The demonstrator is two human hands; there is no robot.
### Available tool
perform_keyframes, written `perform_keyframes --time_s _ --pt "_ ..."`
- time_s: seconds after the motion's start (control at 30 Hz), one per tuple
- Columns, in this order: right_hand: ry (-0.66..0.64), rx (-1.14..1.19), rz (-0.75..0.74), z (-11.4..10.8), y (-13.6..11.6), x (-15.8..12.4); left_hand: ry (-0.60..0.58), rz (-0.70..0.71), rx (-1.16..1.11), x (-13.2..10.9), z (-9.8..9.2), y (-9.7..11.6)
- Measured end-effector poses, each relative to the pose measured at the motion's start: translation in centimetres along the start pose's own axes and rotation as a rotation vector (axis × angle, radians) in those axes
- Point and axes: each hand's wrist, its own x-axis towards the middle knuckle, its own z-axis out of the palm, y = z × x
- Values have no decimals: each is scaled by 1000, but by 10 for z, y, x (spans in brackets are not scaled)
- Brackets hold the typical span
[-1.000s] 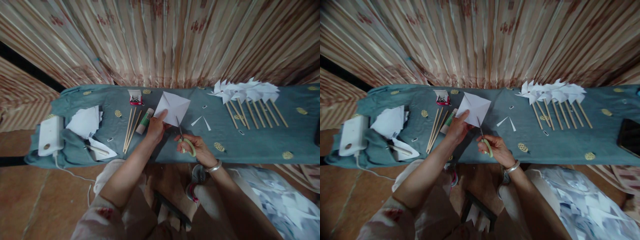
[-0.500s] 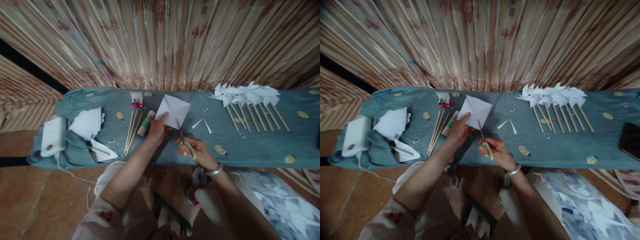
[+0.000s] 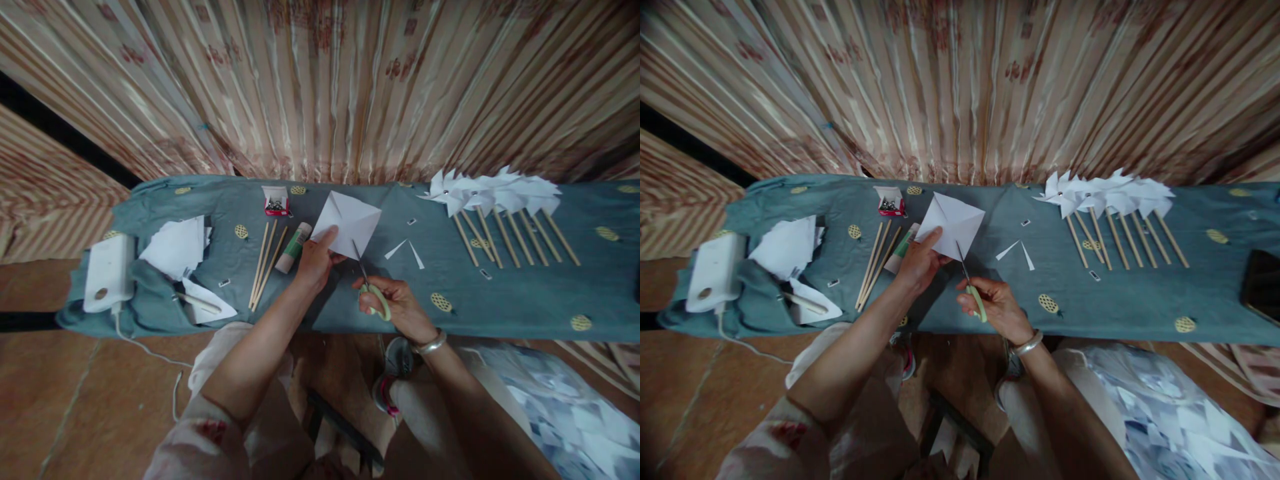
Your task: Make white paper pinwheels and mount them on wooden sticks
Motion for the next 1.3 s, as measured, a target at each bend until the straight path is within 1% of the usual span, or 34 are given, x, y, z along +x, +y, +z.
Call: perform_keyframes --time_s 0.23,0.47,0.67,0.83,1.13,1.3 --pt "5 -3 25 0 1 0 3 -6 2 2 -1 -2" --pt "-18 -43 -23 -2 0 -2 -21 -1 -8 -2 -1 -4" --pt "1 -40 17 -1 1 -2 -17 -13 8 -1 -1 -5" --pt "3 -40 39 -1 1 -1 10 -33 0 -1 2 -3" --pt "4 -40 25 1 -1 -2 15 -51 -4 -5 5 -2" --pt "11 -34 48 1 -2 -1 16 -57 -14 -5 6 -3"
